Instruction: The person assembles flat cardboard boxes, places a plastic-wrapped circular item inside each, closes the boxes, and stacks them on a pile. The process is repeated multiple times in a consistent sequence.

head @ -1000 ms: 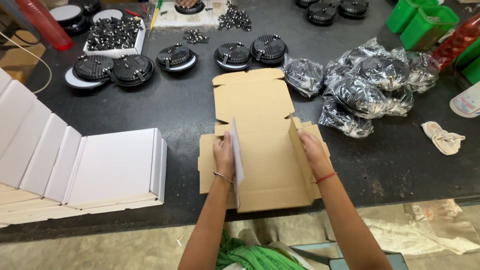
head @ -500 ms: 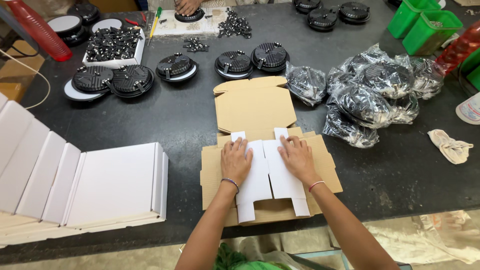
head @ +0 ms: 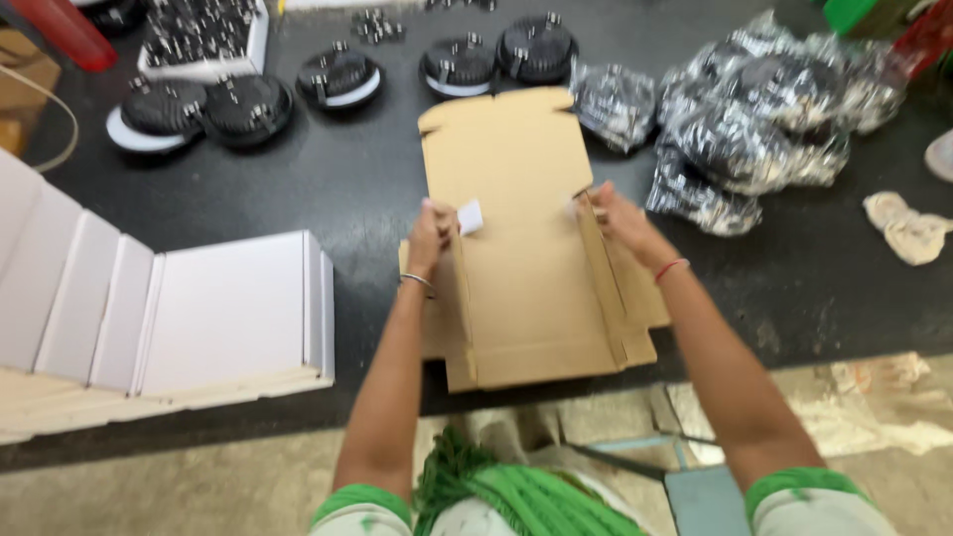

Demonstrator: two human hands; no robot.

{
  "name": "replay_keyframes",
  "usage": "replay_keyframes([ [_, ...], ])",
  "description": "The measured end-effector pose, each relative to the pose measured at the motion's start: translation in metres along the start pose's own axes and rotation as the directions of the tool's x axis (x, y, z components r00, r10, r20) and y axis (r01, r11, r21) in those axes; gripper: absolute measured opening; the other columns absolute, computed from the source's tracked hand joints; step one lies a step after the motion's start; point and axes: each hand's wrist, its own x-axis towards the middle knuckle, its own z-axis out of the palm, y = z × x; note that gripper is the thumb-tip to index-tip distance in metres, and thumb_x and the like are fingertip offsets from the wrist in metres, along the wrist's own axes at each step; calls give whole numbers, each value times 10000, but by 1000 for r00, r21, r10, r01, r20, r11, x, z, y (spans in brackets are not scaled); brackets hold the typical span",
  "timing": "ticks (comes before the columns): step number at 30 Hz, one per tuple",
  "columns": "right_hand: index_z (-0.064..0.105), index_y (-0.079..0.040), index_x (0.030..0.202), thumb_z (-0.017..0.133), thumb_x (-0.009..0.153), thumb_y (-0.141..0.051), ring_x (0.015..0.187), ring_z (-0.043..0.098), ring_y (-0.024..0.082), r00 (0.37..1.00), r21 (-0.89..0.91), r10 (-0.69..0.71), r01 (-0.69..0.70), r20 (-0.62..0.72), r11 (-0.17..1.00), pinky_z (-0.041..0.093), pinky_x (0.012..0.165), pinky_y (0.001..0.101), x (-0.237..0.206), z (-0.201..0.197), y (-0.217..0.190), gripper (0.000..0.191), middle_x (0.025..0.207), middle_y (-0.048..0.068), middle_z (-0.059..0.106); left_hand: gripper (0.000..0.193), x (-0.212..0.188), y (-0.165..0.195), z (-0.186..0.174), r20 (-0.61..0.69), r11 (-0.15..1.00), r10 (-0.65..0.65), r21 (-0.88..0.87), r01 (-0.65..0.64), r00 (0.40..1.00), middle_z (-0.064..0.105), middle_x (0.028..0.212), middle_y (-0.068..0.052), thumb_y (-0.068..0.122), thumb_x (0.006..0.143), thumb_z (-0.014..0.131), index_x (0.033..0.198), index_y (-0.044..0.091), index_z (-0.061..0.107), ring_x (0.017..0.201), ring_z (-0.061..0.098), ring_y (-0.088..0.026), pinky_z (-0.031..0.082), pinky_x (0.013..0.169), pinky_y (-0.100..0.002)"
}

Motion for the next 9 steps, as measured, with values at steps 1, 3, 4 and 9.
replay_keyframes([
  [1, 615, -101, 1212, 303, 1071, -476, 1059, 649, 172, 994, 151, 107, -105, -8, 983, 506, 944, 322, -13, -6, 0, 507, 1195, 10, 661, 436, -15, -8, -14, -26, 998, 70, 3, -70, 997, 688, 1022, -42, 419, 1086, 382, 1075, 90, 667, 854, 651, -155, 524, 778, -318],
  [3, 636, -35, 1166, 423, 1094, -378, 1025, 663, 187, 978, 221, -82, 125, -194, 967, 533, 942, 325, -59, -9, 6, 411, 1144, 69, 659, 352, -68, -15, -34, -134, 980, 196, 54, -190, 971, 651, 1068, -22, 362, 1084, 418, 1163, 88, 623, 909, 612, -116, 514, 815, -275],
  [4, 623, -26, 1124, 418, 1115, -377, 970, 657, 180, 952, 245, -45, 124, -304, 962, 547, 909, 320, -87, -8, 10, 407, 1090, 75, 649, 334, -105, -19, -41, -218, 967, 249, 107, -230, 944, 647, 1024, -60, 333, 1096, 429, 1173, 69, 619, 930, 616, -129, 518, 831, -283],
  [9, 597, -10, 1056, 358, 1193, -414, 930, 625, 157, 837, 195, -9, 137, -547, 971, 522, 912, 308, -224, 43, 35, 489, 983, 99, 650, 288, -255, -8, -38, -279, 865, 481, 308, -397, 831, 606, 1025, -81, 272, 1177, 423, 1069, 66, 593, 987, 596, -179, 489, 934, -323],
])
